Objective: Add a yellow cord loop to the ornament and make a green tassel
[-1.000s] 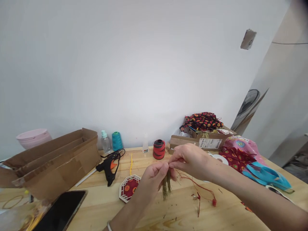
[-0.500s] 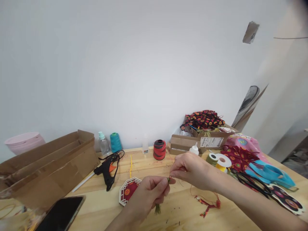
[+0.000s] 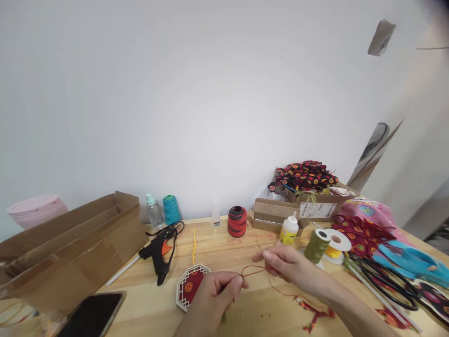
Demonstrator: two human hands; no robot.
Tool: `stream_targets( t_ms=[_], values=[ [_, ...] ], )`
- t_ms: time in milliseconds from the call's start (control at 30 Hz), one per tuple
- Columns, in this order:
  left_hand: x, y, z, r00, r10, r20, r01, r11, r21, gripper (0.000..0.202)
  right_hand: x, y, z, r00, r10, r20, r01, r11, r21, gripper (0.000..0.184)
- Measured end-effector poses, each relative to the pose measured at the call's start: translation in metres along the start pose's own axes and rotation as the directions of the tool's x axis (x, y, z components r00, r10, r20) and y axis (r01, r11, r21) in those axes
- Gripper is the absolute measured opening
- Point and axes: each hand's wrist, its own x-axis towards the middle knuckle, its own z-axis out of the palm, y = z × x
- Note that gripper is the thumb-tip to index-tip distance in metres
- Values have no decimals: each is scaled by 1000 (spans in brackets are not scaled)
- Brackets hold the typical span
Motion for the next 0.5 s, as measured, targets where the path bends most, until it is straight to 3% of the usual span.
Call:
stream_targets(
  t_ms=[100, 267, 400, 467, 500],
  values=[
    [0, -7, -2, 997, 3, -78, 1, 999, 49, 43, -10, 24, 9, 995, 94, -29, -92, 992, 85, 45],
    [2, -6, 3, 994, 36, -103, -29, 997, 65, 40, -22, 39, 21, 988, 126, -91, -124, 992, 25, 34],
    [3, -8, 9, 984, 112, -140, -98, 990, 103, 36, -16, 31, 30, 980, -64, -189, 59, 998, -35, 36],
    [4, -11, 11, 979, 154, -136, -137, 982, 129, 34, -8, 25, 36, 983, -103, -153, 111, 993, 39, 36],
    [4, -13, 12, 975, 176, -133, -158, 978, 138, 33, -4, 23, 40, 993, -70, -100, 80, 992, 101, 33]
  ],
)
